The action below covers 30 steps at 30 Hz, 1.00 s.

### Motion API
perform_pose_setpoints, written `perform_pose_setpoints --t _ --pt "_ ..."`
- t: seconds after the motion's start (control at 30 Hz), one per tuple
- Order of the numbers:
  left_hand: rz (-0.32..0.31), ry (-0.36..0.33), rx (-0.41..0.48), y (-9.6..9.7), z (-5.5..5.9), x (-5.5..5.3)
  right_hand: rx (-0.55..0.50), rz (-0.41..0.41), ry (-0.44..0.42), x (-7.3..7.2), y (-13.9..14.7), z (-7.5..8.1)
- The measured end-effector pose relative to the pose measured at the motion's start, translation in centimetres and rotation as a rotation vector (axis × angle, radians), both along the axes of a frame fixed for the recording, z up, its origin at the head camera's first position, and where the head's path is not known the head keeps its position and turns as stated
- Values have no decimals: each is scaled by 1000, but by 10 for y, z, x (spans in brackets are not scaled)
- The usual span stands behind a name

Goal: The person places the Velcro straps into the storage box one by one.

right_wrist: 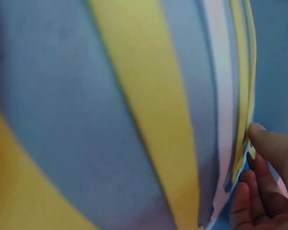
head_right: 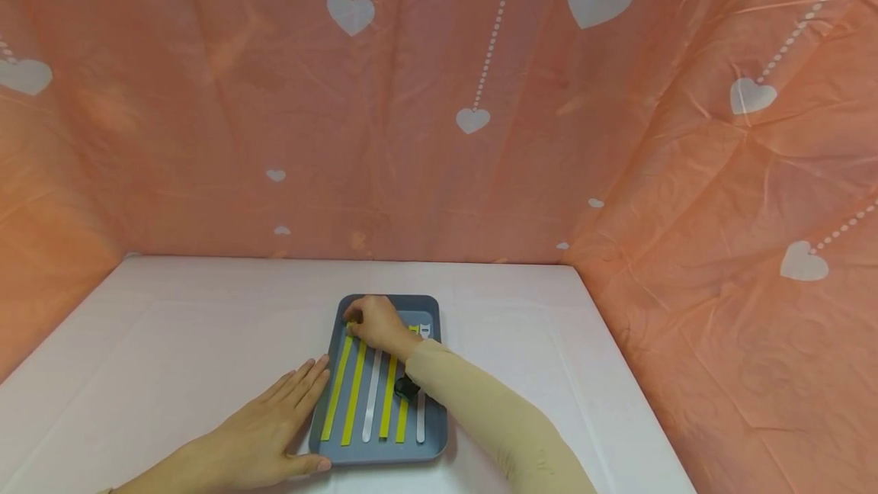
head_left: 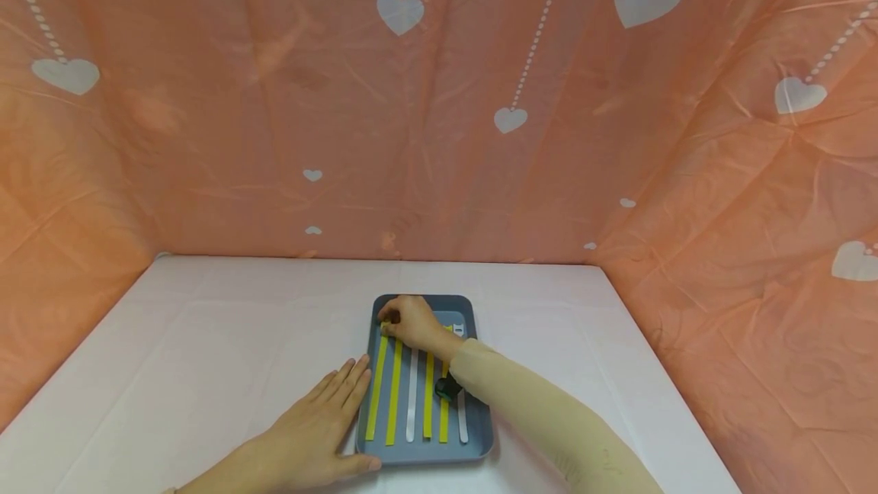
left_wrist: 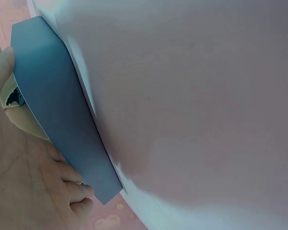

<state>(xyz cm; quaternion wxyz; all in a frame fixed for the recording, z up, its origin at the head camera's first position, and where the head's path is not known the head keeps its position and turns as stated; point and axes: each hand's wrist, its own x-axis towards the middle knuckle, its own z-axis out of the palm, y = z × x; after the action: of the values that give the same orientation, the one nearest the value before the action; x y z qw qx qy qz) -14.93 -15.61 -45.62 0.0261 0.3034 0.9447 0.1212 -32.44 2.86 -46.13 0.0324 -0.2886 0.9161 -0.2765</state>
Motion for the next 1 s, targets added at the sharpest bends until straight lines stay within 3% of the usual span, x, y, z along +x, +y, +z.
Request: perform_pose_setpoints --t 0.63,0.8,1.0 --pt "-2 -23 -3 -1 2 -3 -27 -1 18 3 6 9" --pt "-4 12 5 -4 -1 -1 -12 27 46 10 9 23" --pt "14 112 11 -9 -2 -1 -49 42 79 20 20 47"
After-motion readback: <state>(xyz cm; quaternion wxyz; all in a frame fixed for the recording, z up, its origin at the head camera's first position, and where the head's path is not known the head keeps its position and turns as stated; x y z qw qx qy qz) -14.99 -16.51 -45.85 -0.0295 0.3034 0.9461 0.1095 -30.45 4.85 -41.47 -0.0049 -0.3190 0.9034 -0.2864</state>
